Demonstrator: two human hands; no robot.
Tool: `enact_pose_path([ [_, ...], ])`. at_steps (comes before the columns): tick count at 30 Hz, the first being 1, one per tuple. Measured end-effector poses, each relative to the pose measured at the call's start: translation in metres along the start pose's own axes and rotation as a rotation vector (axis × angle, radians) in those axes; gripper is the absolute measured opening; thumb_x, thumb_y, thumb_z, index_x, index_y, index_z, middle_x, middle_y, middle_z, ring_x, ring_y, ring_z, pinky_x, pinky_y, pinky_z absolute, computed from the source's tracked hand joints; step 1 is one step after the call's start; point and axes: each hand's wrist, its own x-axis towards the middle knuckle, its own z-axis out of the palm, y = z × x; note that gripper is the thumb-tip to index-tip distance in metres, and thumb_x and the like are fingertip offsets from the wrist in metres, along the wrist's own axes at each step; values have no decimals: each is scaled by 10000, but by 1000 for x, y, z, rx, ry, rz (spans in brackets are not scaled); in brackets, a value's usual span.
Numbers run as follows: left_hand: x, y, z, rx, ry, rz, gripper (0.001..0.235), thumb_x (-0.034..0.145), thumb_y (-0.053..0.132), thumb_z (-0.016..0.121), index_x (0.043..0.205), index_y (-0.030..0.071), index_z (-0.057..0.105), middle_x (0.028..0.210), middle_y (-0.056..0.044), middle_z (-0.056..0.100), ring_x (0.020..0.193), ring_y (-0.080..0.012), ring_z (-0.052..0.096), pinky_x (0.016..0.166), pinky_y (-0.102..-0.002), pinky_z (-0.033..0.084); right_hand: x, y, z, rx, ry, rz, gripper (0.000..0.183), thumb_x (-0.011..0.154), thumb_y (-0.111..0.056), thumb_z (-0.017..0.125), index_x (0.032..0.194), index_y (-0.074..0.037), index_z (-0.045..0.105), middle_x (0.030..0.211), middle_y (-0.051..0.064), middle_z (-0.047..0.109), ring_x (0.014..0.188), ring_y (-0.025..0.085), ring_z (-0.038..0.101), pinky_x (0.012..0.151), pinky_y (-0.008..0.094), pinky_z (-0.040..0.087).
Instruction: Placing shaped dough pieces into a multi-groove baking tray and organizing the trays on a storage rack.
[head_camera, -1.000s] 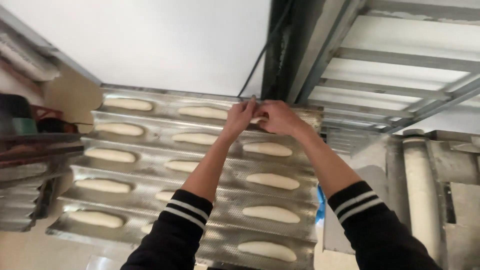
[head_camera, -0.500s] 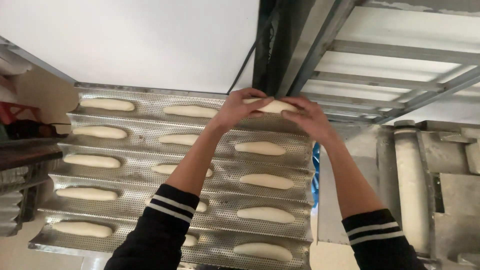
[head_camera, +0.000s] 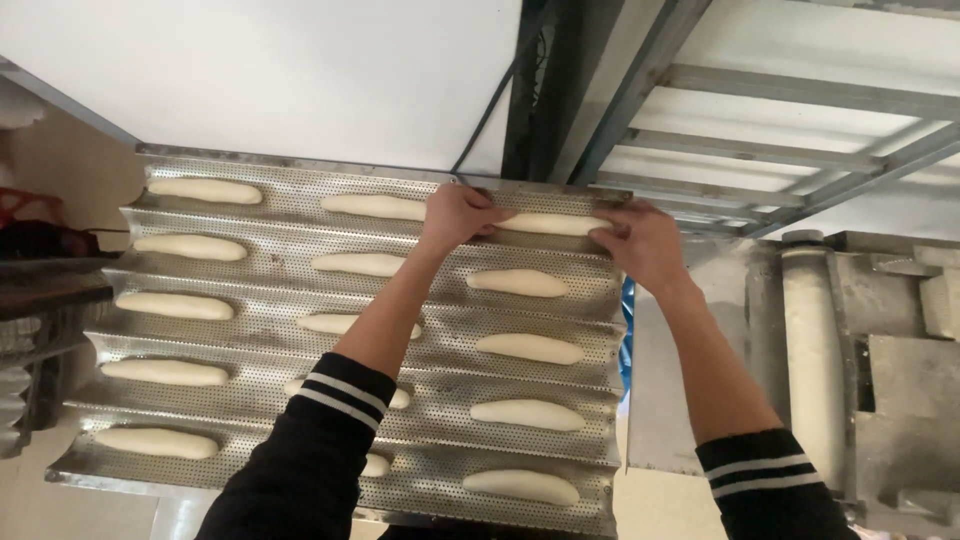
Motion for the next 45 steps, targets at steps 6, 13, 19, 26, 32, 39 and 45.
enact_pose_path([
  [6,-78,31,-17,-74,52,82,485,913,417,819,1232,63,731,1017,-140,751,908,-245,789,758,-346,627,-15,-113,-12,230,-284,-18,294,981,-327,687,1207,-158,771,1107,133,742,966,298,754,834,394,619],
  [13,-108,11,-6,228,34,136,379,971,427,691,1186,130,782,1020,-120,798,1027,-322,749,899,-443,589,-6,-163,38,13,-476,-210,257,873,-245,680,1053,-71,740,1047,105,682,1033,339,672,878,443,557],
  [19,-135,50,18,-95,-226,-9,707,1012,627,456,1294,33,717,1291,-215,703,1273,-418,623,1070,-524,489,-28,-140,-30,341,-375,-188,358,879,-259,759,1158,-36,739,1140,172,723,1107,406,676,945,489,544],
  [26,-133,50,18,52,-120,114,438,825,303,857,1164,37,778,1161,-235,745,1111,-402,700,1019,-475,502,-54,-93,-3,355,-248,13,443,902,-336,756,1255,-69,730,1042,183,711,976,366,692,847,455,561],
  [32,-131,58,15,-380,-243,51,554,810,227,893,1251,-47,701,1364,-328,587,1134,-376,680,891,-365,650,-64,-110,-51,798,-221,281,448,943,-316,754,1336,-108,700,1094,201,703,969,325,705,862,447,578],
  [39,-115,27,10,-365,-250,-81,532,781,193,914,1176,-102,713,1315,-359,600,1068,-387,714,897,-352,645,-81,-45,-21,572,-211,318,318,990,-329,740,1272,-186,768,809,137,705,737,239,703,661,384,565],
  [45,-98,-5,9,-222,-167,-46,402,808,154,891,1146,-23,764,1208,-312,666,953,-348,749,765,-347,687,-79,-42,-18,193,-135,150,237,985,-276,737,1206,-215,795,859,129,746,773,283,728,723,409,589],
])
